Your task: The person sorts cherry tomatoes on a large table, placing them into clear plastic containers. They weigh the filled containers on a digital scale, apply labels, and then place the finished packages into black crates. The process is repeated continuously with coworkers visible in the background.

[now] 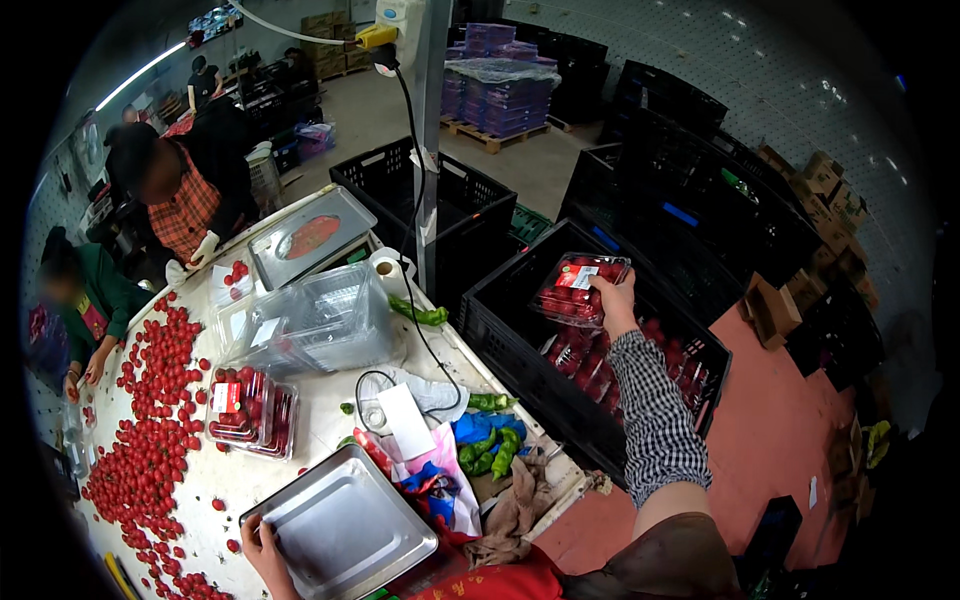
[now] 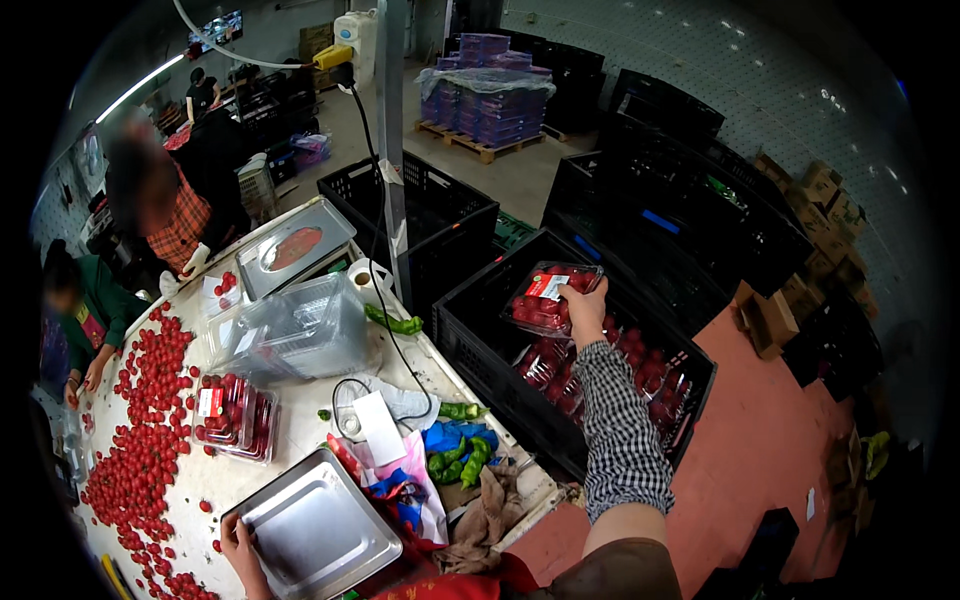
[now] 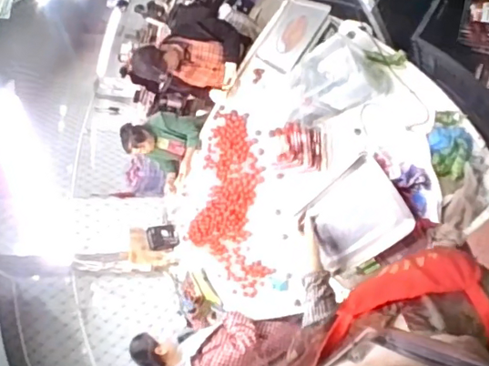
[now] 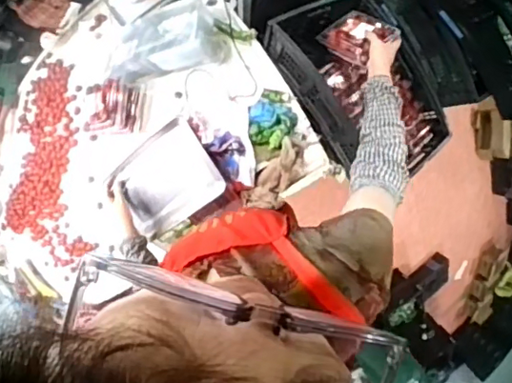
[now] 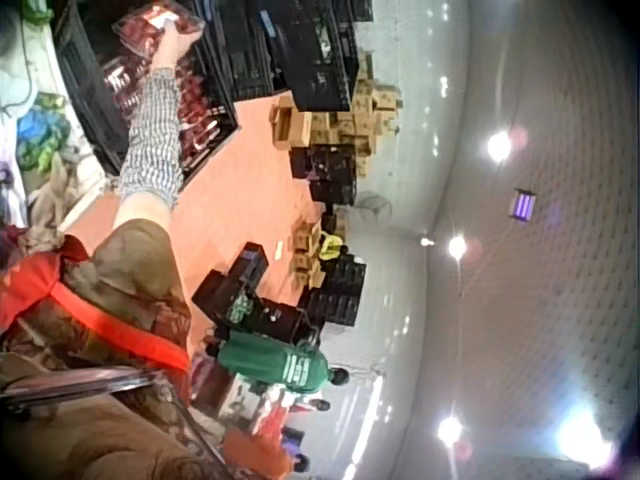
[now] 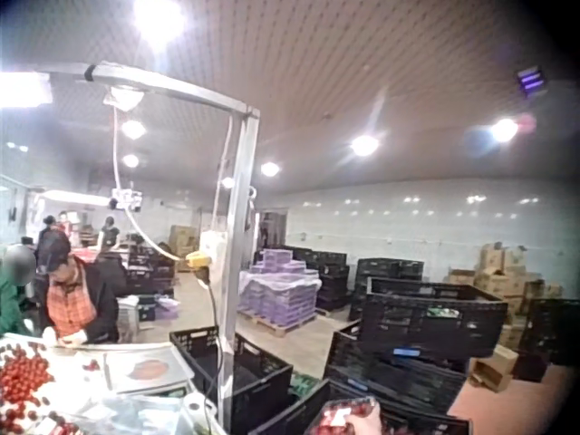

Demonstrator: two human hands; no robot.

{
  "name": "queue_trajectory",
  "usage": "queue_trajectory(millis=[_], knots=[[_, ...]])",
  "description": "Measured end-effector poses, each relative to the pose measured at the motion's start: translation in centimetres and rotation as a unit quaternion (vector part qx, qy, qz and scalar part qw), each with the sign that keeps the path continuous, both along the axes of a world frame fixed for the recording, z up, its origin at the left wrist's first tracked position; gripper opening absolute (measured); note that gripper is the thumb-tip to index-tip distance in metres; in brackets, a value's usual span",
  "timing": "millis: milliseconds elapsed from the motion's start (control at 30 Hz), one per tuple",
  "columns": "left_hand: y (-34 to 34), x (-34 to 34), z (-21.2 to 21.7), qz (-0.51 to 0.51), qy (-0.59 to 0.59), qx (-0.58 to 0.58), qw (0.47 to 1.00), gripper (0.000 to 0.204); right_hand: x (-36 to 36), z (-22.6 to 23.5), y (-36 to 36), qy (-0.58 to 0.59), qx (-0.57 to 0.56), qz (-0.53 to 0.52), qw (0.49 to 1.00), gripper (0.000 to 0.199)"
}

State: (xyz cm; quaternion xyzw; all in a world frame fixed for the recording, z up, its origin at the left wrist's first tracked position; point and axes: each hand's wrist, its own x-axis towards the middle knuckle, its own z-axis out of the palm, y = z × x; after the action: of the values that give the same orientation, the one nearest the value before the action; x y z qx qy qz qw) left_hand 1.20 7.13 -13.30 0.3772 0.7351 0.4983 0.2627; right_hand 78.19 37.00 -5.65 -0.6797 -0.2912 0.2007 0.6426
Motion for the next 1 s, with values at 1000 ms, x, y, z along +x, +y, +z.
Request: queue_trajectory(millis=[1000], knots=[[1.5, 8.0, 7.4, 0.073, 0.034, -0.167, 0.983, 0.042, -1.0, -7.7, 14.0, -0.482, -0.411, -0.089, 0.769, 0.08]])
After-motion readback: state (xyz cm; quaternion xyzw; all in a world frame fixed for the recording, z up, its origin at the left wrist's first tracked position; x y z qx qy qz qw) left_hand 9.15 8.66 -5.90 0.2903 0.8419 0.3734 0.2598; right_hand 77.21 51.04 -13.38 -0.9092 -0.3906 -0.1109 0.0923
